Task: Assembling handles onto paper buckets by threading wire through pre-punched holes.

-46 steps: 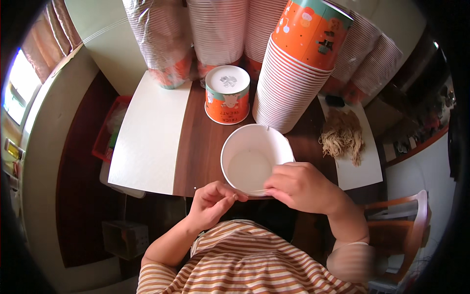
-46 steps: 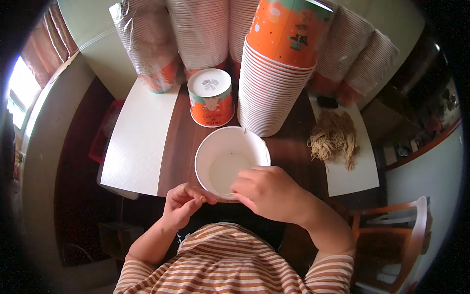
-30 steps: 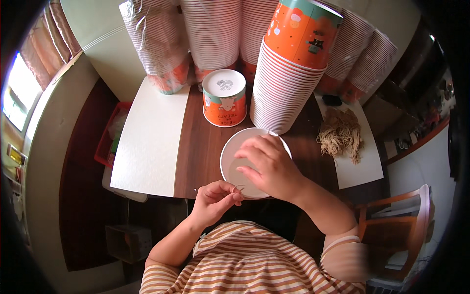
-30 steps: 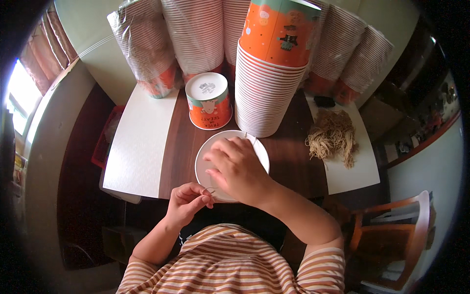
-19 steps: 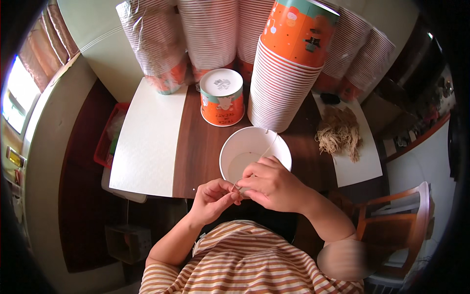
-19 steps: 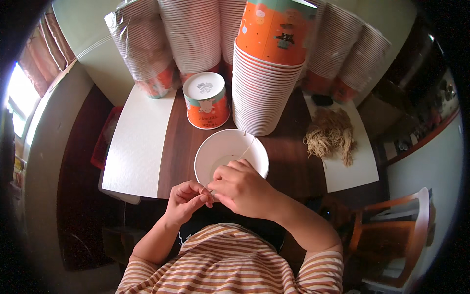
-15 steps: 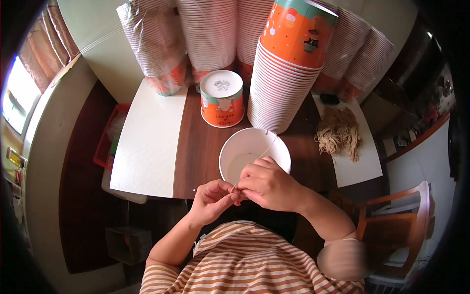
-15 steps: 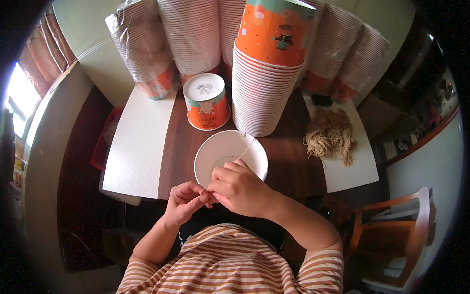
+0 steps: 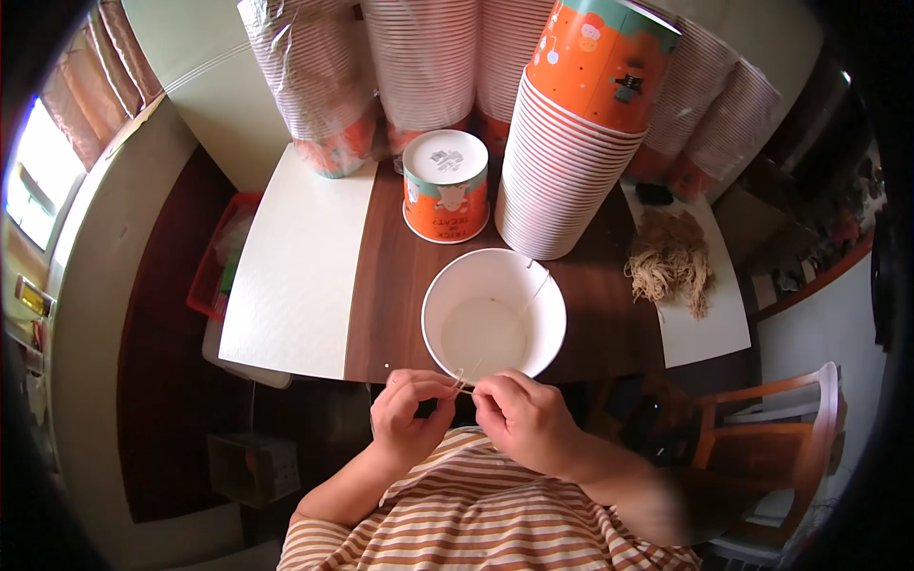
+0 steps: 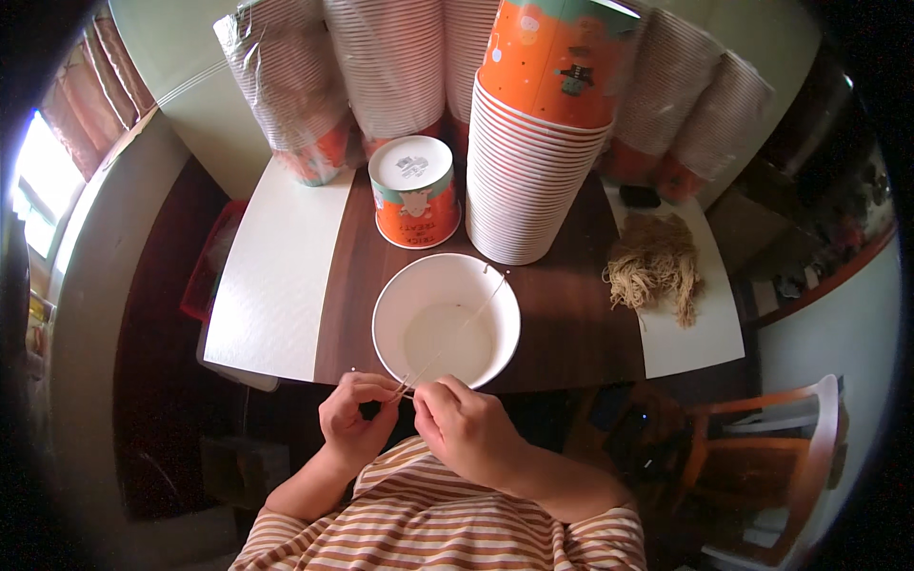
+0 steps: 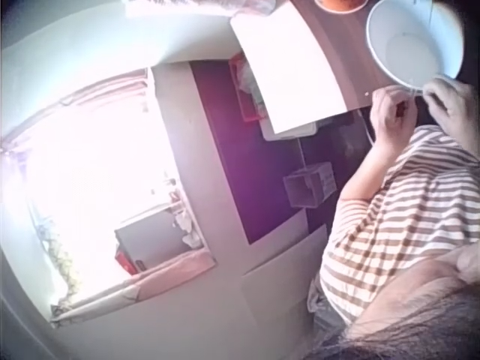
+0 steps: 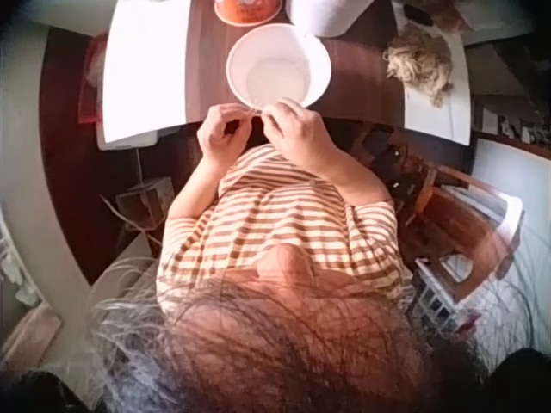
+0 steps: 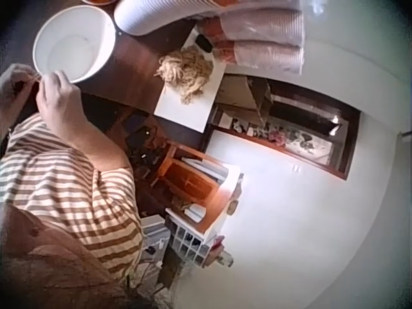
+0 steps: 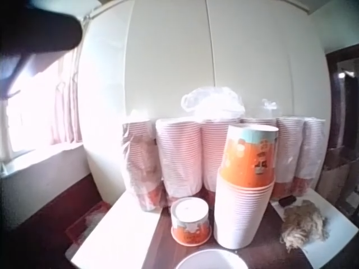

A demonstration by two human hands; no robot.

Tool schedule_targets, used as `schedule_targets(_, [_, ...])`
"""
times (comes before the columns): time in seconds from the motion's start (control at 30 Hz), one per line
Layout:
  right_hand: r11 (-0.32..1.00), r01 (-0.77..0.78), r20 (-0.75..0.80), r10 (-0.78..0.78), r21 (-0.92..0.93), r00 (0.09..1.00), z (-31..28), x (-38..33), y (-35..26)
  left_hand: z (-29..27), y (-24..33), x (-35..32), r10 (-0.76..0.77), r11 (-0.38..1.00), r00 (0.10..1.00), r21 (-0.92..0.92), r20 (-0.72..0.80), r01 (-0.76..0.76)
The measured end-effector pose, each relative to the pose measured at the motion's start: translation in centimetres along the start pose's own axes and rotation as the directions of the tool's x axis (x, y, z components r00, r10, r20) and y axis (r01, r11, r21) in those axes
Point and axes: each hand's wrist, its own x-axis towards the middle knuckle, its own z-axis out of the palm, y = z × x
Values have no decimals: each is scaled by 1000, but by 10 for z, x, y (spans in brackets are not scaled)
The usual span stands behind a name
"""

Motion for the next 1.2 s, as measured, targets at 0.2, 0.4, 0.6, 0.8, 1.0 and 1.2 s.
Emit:
schedule_targets(0.2, [965, 102, -153, -141, -240, 978, 26, -19, 17, 9, -16, -26, -518, 547, 844, -704, 140, 453])
schedule_targets(0.4, [923, 90, -174, -165, -374, 971, 43, -26, 42, 18, -20, -27, -620, 96, 708, -862, 339, 497])
schedule_targets(0.6, [964, -128, -164, 168, 231, 972, 57, -19, 45, 16, -20, -27, -629, 99, 711, -874, 315, 475])
schedule_targets(0.8, [863, -118, -57, 167, 492, 984, 54, -15, 42, 14, -21, -35, -650, 268, 733, -843, 200, 467])
schedule_targets(1.0, [607, -336, 60, 429, 720, 901, 71, -22, 51, 12, -17, -35, -655, 388, 741, -777, 147, 496])
schedule_targets(1.2, [66, -367, 285, 509, 928, 812, 66, -17, 46, 16, -17, -33, -575, 624, 818, -638, 15, 451])
